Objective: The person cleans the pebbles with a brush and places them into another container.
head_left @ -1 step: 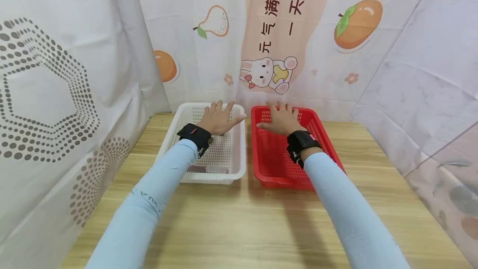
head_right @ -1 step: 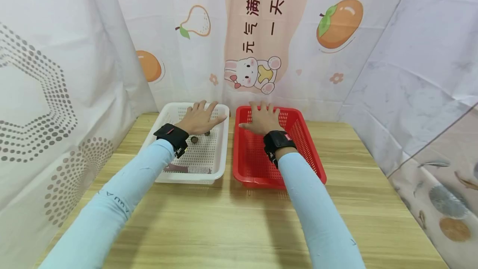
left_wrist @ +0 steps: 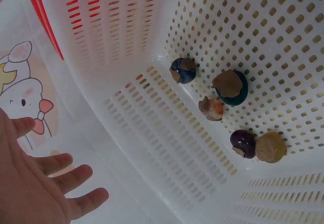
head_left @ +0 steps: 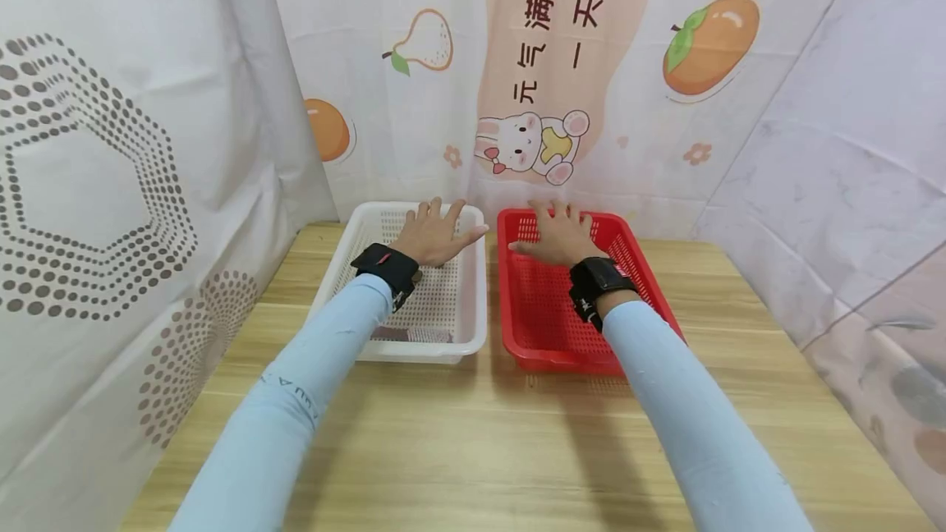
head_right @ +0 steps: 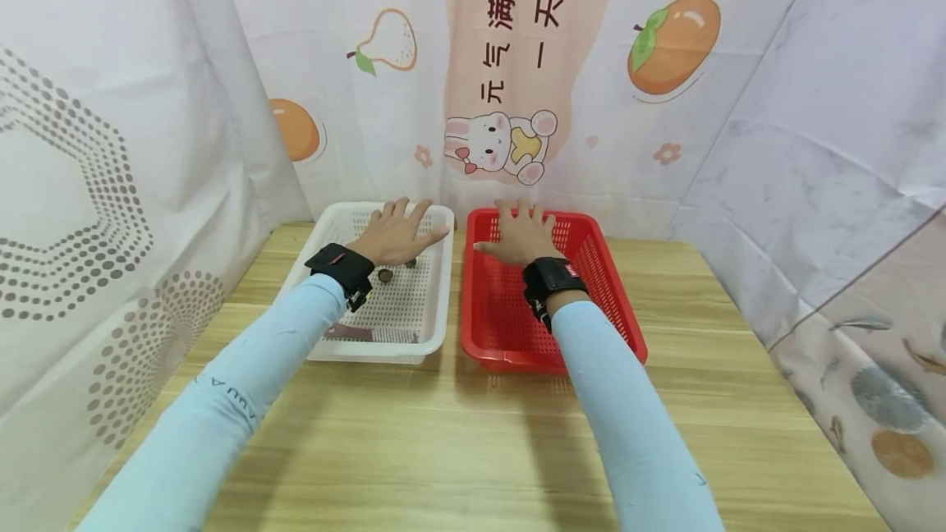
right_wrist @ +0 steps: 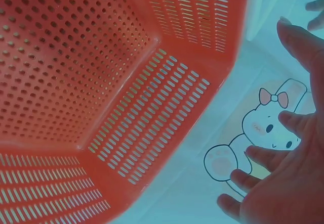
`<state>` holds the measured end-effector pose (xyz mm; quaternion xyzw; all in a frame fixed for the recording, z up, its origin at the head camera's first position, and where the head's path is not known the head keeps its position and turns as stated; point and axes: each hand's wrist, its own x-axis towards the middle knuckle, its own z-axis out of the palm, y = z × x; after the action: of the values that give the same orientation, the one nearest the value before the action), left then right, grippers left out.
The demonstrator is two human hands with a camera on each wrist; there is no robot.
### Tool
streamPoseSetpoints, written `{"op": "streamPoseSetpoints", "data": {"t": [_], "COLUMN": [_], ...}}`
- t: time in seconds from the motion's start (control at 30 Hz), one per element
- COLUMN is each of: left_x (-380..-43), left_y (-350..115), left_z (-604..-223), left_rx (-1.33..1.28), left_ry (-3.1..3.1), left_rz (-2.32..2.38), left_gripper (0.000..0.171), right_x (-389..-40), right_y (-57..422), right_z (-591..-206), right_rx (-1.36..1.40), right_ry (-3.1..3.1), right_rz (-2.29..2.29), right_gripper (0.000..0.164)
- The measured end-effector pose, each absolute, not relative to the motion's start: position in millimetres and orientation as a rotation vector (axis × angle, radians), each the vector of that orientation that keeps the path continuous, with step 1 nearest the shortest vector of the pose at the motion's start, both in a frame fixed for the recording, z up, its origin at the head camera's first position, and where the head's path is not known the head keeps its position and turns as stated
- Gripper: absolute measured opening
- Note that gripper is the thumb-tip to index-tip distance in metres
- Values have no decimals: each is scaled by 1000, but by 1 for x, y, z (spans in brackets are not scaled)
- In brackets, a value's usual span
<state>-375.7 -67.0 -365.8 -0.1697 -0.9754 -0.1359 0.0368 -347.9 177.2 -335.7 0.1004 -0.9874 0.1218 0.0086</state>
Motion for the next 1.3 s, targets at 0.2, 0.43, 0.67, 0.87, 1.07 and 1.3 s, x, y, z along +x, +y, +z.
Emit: {"op": "streamPoseSetpoints", "data": {"t": [0.2, 0.43, 0.67, 0.87, 1.07, 1.3], "left_x": [-376, -340, -277, -238, -222, -215], "left_y": [-64, -108, -172, -205, -220, -230], "left_z": [-364, -340, -332, -357, -385, -407], "left_rx": [-531, -685, -626, -433, -275, -155], "left_ry": [-2974, -2903, -2675, -2546, -2478, -2515], "left_rz": [-456, -558, -770, -673, -650, -764], "left_gripper": [85, 57, 26, 18, 19, 19], "right_x": [-347, -332, -312, -294, -282, -275], "right_y": [183, 185, 183, 175, 165, 154], "right_z": [-338, -340, -342, -345, -346, -347], "right_rx": [310, 405, 497, 583, 658, 710], "right_ry": [-3087, -3046, -3038, -3013, -2970, -2966], "right_rz": [382, 410, 387, 398, 469, 530], "right_gripper": [95, 93, 75, 61, 55, 52]}}
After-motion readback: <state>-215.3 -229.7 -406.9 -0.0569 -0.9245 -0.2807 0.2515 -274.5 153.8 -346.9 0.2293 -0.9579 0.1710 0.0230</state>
